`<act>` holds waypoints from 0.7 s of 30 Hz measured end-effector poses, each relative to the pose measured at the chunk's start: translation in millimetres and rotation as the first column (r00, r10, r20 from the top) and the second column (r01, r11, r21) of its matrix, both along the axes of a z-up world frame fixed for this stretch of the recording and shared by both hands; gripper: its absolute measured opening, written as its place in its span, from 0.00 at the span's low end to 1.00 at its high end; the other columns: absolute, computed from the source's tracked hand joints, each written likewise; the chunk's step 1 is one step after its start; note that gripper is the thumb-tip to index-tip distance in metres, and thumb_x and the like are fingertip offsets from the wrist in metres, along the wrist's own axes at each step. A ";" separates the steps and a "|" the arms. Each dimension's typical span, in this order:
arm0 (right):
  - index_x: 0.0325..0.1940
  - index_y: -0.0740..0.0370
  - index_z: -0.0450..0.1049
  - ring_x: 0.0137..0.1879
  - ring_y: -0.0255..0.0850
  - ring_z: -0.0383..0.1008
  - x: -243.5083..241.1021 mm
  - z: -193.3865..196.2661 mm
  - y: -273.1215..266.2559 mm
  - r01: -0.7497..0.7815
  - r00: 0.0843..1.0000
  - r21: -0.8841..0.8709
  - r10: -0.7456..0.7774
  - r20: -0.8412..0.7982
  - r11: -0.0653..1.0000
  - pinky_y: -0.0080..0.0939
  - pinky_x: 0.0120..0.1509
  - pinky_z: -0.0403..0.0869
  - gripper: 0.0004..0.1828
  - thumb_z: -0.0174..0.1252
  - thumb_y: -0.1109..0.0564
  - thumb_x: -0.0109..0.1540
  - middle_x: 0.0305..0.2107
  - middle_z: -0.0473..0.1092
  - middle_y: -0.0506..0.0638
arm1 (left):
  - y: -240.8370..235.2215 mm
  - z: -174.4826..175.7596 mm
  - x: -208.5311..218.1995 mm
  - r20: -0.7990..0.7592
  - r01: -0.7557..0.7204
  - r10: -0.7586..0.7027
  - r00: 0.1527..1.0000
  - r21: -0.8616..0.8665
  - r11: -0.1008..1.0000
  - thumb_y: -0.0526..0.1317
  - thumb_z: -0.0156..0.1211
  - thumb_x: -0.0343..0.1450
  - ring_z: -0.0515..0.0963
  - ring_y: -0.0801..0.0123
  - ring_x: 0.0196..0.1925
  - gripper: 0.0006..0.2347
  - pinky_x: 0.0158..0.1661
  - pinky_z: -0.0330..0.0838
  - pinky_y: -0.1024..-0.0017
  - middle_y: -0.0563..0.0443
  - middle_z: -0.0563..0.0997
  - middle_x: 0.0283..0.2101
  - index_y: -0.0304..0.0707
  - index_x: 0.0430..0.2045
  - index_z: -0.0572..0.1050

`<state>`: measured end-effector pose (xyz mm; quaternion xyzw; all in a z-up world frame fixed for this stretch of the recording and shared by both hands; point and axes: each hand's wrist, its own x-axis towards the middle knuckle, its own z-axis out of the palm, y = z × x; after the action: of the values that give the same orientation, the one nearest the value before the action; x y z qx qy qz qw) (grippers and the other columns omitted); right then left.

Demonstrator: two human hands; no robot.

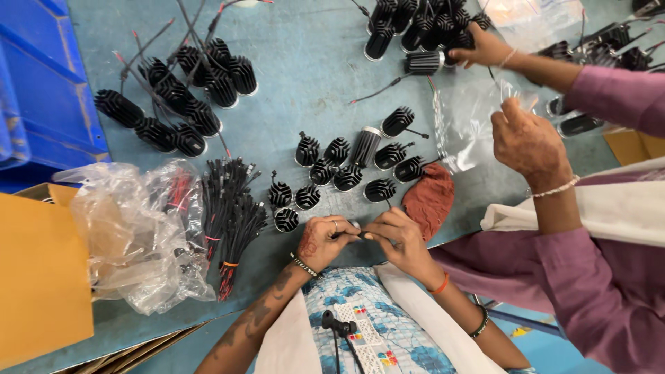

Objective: The person retrieves black finned components from a blue bin and walks to a workstation. They then repeatedly pick up a component and a wire, connect them by hand, and place the assembled unit on the table.

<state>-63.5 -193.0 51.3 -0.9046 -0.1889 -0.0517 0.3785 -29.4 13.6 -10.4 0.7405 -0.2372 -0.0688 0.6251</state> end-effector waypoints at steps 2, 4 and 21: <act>0.38 0.64 0.81 0.36 0.44 0.69 -0.4 -1.0 0.1 -0.014 1.000 -0.005 0.014 0.000 1.000 0.42 0.40 0.69 0.07 0.66 0.63 0.55 0.29 0.72 0.49 | -1.1 3.0 -1.1 -0.050 0.007 -0.007 0.999 -0.002 1.000 0.31 0.69 0.62 0.86 0.62 0.30 0.06 0.33 0.77 0.72 0.47 0.86 0.32 0.34 0.29 0.84; 0.39 0.64 0.81 0.37 0.45 0.70 0.4 -1.4 -0.1 -0.026 1.000 -0.018 0.027 0.009 0.999 0.42 0.41 0.69 0.07 0.66 0.63 0.56 0.30 0.72 0.50 | 0.2 6.8 -3.1 -0.002 -0.003 0.003 1.000 0.068 0.998 0.33 0.70 0.64 0.87 0.62 0.35 0.07 0.37 0.78 0.72 0.48 0.86 0.36 0.36 0.33 0.83; 0.42 0.64 0.80 0.37 0.46 0.74 3.6 1.9 4.9 -0.001 1.000 0.032 0.001 -0.001 0.999 0.43 0.41 0.72 0.09 0.65 0.64 0.57 0.32 0.73 0.52 | 16.1 -22.4 -10.5 0.113 0.008 -0.076 0.991 0.504 0.864 0.37 0.70 0.62 0.74 0.44 0.52 0.24 0.53 0.70 0.56 0.38 0.74 0.48 0.31 0.52 0.72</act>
<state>-60.0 -188.0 53.2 -0.8983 -0.1885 -0.0541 0.3931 -39.9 29.7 -32.8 0.8750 -0.2672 -0.0937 0.3927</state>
